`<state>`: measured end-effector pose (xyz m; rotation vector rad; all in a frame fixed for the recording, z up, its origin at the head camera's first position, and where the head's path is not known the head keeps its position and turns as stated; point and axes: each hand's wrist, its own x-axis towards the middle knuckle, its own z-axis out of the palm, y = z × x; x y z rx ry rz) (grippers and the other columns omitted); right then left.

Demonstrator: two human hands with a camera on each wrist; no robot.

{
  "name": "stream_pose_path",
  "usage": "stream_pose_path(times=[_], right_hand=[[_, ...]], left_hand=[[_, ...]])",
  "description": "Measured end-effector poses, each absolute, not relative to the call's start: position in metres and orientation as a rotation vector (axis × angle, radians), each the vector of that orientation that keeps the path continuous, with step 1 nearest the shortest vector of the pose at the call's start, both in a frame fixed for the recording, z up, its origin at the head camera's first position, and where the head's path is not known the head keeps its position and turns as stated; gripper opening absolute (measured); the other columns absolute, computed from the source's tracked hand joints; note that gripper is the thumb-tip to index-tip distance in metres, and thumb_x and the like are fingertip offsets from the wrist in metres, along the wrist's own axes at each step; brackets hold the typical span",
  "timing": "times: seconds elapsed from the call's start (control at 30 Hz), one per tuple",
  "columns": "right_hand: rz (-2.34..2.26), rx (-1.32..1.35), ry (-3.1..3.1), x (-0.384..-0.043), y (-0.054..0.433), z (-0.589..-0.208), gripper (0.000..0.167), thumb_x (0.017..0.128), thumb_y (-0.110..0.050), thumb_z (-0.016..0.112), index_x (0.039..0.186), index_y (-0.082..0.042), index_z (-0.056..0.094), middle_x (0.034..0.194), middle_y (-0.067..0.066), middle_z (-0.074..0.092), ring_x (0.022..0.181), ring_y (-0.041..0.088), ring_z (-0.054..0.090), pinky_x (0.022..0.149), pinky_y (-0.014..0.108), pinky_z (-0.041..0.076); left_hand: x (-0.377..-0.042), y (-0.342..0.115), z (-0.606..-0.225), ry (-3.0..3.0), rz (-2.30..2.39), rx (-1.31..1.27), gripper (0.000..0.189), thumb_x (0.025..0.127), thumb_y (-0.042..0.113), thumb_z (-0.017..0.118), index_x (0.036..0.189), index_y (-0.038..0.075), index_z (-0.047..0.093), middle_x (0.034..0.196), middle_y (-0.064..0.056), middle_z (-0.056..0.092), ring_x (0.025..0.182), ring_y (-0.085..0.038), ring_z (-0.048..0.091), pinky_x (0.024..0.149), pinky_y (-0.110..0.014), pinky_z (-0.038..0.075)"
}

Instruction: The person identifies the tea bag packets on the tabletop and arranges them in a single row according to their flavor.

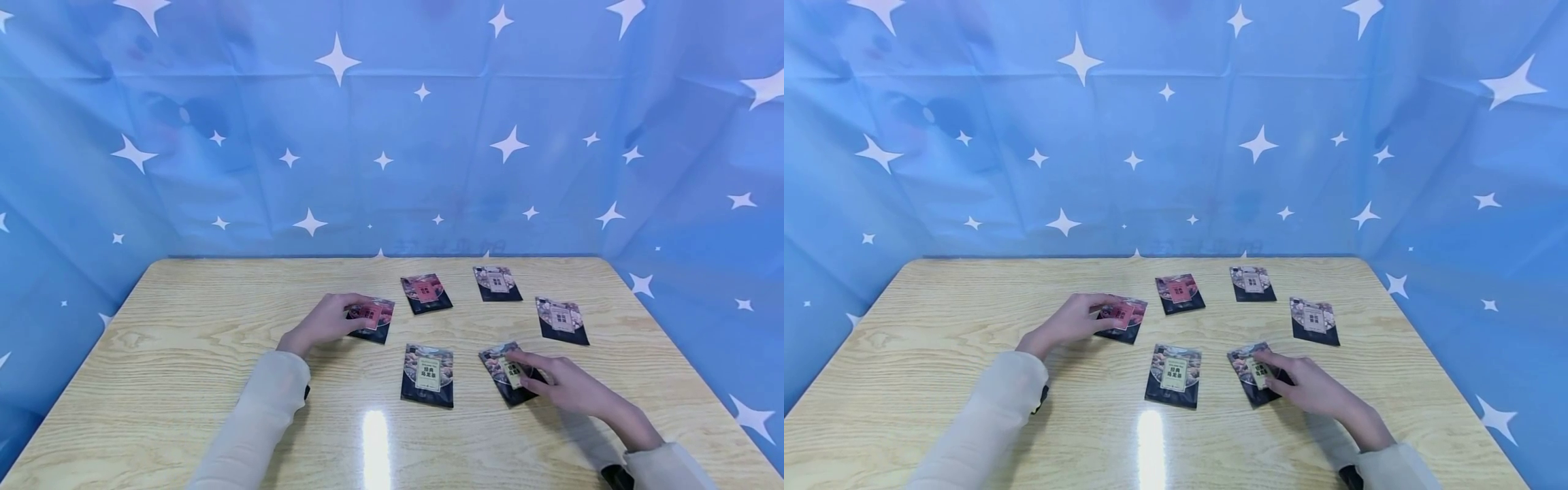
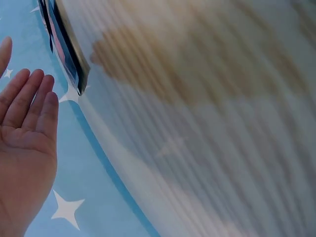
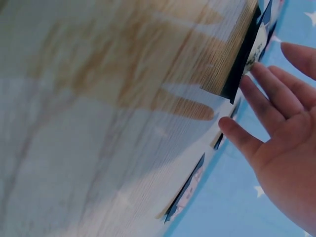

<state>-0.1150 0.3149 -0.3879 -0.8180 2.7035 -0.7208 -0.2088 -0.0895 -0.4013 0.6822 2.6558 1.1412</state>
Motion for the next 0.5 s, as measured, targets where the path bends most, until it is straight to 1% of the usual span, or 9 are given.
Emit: stream_pose_path(times=[0.13,0.3,0.5], right_hand=[[-0.713,-0.831,2.706,-0.1146,0.3143,-0.387,0.044,0.094,-0.02,0.053,0.132,0.0,0.046,0.128,0.019,0.051,0.115,0.04,0.044,0.083,0.047,0.046],[-0.715,-0.837,2.708,-0.1145,0.3143,-0.3874,0.045,0.094,-0.021,0.053,0.132,0.001,0.046,0.128,0.019,0.051,0.115,0.041,0.045,0.083,0.048,0.046],[-0.713,-0.859,2.721,-0.1147,0.3139,-0.3883,0.043,0.093,-0.019,0.054,0.131,0.001,0.047,0.127,0.02,0.051,0.114,0.041,0.045,0.082,0.046,0.047]], left_hand=[[-0.21,-0.0849,-0.4022,2.636,1.139,0.669,0.047,0.084,0.027,0.067,0.126,0.009,0.056,0.125,-0.008,0.055,0.12,-0.026,0.046,0.097,-0.043,0.038],[-0.2104,-0.0815,-0.4028,2.635,1.127,0.629,0.046,0.083,0.025,0.068,0.125,0.01,0.057,0.125,-0.008,0.055,0.12,-0.025,0.046,0.097,-0.043,0.039],[-0.2118,-0.0796,-0.4048,2.62,1.13,0.61,0.047,0.082,0.026,0.069,0.125,0.011,0.057,0.123,-0.006,0.056,0.116,-0.023,0.049,0.095,-0.041,0.041]])
